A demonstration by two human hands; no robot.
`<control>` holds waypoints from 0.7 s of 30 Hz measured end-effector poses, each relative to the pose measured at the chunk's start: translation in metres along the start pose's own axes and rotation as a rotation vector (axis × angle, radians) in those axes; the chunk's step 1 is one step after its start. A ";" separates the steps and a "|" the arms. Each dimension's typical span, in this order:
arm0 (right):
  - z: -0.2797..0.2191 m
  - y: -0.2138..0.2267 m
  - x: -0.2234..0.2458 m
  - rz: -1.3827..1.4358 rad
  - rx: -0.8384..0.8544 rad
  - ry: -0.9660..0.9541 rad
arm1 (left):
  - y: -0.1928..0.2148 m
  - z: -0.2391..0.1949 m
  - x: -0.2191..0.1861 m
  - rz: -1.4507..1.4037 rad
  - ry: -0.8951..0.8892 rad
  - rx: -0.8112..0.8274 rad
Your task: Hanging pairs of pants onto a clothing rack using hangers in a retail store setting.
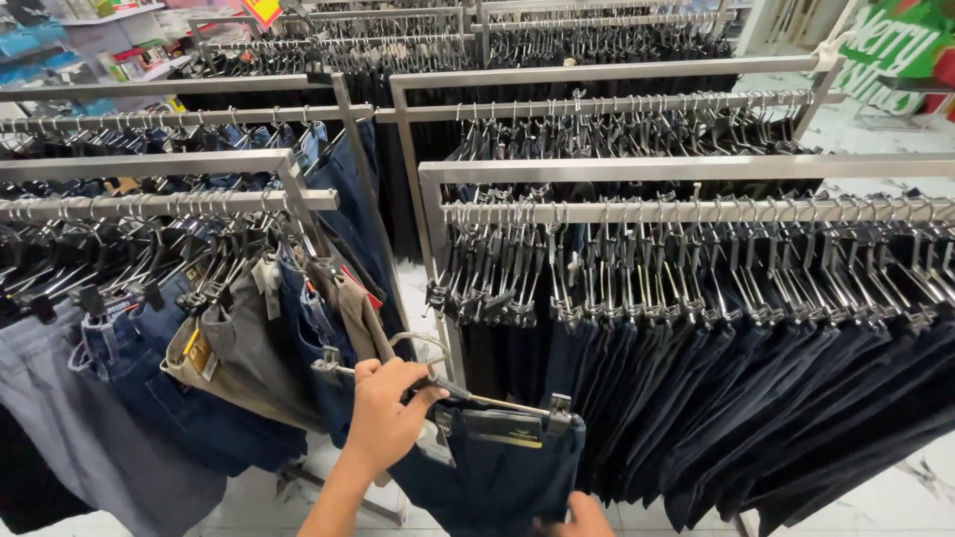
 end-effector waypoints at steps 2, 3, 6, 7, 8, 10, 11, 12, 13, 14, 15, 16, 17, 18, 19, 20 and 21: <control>0.018 0.021 0.013 0.003 0.003 0.002 | -0.001 0.003 -0.001 -0.016 0.021 0.008; 0.026 0.015 0.003 0.019 0.131 0.136 | -0.001 0.004 -0.002 -0.009 0.026 0.029; 0.008 0.018 0.004 -0.011 0.140 0.115 | -0.007 0.001 0.000 -0.002 0.067 0.059; -0.003 0.026 0.009 -0.063 0.017 -0.039 | -0.009 0.000 0.002 -0.004 0.100 0.062; -0.021 0.034 0.018 -0.063 0.020 -0.042 | -0.009 0.000 0.001 -0.005 0.102 0.065; -0.055 0.045 0.040 0.121 0.163 0.103 | -0.006 -0.003 0.000 -0.006 0.148 0.041; -0.051 0.045 0.034 0.120 0.170 0.094 | -0.007 -0.004 0.001 -0.008 0.158 0.048; -0.048 0.044 0.032 0.081 0.195 0.254 | -0.006 -0.005 0.002 0.016 0.121 0.031; -0.045 0.045 0.032 0.045 0.213 0.417 | -0.006 -0.004 0.003 0.041 0.080 0.011; -0.030 0.038 0.020 0.044 0.217 0.412 | -0.005 -0.006 0.002 0.039 0.086 0.014; -0.011 0.037 0.010 0.015 0.081 0.340 | -0.003 -0.004 0.003 0.044 0.100 0.001; 0.007 0.036 0.000 -0.014 -0.056 0.271 | 0.000 -0.003 0.004 0.049 0.114 -0.013; 0.002 0.040 0.004 -0.017 -0.053 0.271 | 0.001 -0.002 0.006 0.051 0.119 -0.014; -0.004 0.038 0.009 -0.088 0.106 0.312 | 0.002 -0.001 0.008 0.067 0.116 0.000; -0.012 0.035 0.010 -0.154 0.268 0.348 | 0.003 -0.002 0.009 0.078 0.116 0.019; 0.002 0.027 0.000 -0.155 0.275 0.342 | 0.006 -0.004 0.008 0.077 0.123 0.023; 0.019 0.025 -0.005 -0.166 0.123 0.357 | 0.007 -0.002 0.010 0.073 0.181 0.052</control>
Point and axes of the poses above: each hand's wrist, its own z-axis towards the middle knuckle, its own y-axis out of the back of the hand, x = y × z, the point moved 3 cm from there along z, towards the middle knuckle, and after that the axes turned 11 degrees about -y, right-handed, at the moved point
